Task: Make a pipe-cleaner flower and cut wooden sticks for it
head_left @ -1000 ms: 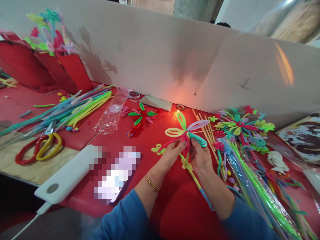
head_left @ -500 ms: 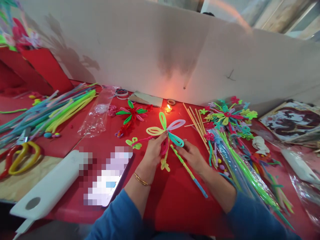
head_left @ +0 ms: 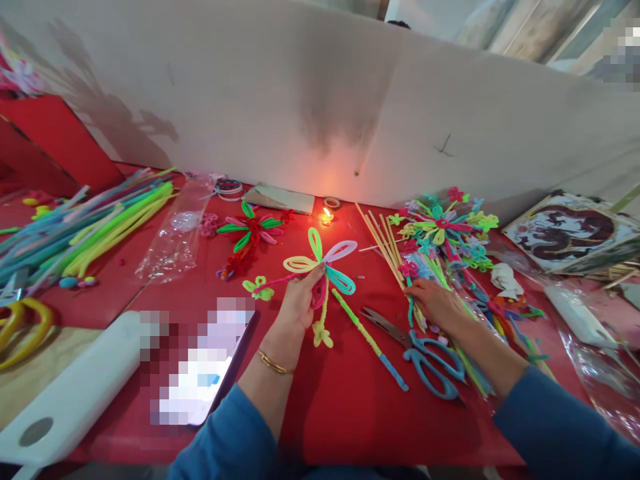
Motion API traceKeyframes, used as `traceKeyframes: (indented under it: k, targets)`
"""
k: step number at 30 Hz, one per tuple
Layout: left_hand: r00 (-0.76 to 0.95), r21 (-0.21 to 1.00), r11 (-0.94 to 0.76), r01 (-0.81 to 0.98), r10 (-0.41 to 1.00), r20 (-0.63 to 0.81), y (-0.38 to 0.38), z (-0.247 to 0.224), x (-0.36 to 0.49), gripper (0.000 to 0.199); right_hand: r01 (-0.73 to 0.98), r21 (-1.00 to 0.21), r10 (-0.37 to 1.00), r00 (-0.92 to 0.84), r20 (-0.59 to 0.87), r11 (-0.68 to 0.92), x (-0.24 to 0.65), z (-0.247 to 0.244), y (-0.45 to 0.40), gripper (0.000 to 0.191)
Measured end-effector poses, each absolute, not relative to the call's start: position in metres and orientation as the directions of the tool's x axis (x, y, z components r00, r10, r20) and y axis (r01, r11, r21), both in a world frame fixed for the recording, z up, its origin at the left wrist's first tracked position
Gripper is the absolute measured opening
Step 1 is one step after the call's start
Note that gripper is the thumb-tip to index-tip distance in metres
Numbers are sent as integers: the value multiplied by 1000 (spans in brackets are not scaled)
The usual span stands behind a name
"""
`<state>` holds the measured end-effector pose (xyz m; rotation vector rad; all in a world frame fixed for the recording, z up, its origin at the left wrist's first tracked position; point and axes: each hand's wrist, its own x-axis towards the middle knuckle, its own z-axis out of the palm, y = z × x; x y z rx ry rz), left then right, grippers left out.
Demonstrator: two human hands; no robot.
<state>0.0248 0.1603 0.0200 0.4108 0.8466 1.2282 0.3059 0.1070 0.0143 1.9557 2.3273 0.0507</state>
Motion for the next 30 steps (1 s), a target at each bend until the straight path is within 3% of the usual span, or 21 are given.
traceKeyframes:
  k: [5,14,16,18,21,23,25,27,30]
  targets:
    - [117,675,343,-653,927,-358,162,16,24,19,927,234,954,-268,-137,294,299,19,114,25]
    - [89,667,317,-674,931,-353,163,14,23,19,872,168,888,-451,-91,460,307,19,124,18]
    - [81,677,307,-669,935,-344,163,14,23,20,872,44,873,-488,9,487,303,27,127,18]
    - [58,686,285,-669,940,-335,164,13,23,20,871,-157,879,-435,194,465,295,39,131,18]
    - [29,690,263,-674,943,-330,166,12,23,20,822,-499,938,-115,328,275,276,54,140,14]
    - [21,688,257,-679,943,-332,167,11,22,20,669,-730,968,62,242,139,262,58,150,13]
    - [14,684,258,-682,940,-340,167,12,22,20,449,-893,988,122,94,29,251,55,161,18]
    - [5,686,254,-682,939,-343,167,13,22,21,313,-946,993,110,-45,-78,243,45,172,23]
    - [-12,690,245,-681,938,-345,167,13,22,21,398,-904,988,59,-144,-156,237,26,188,27]
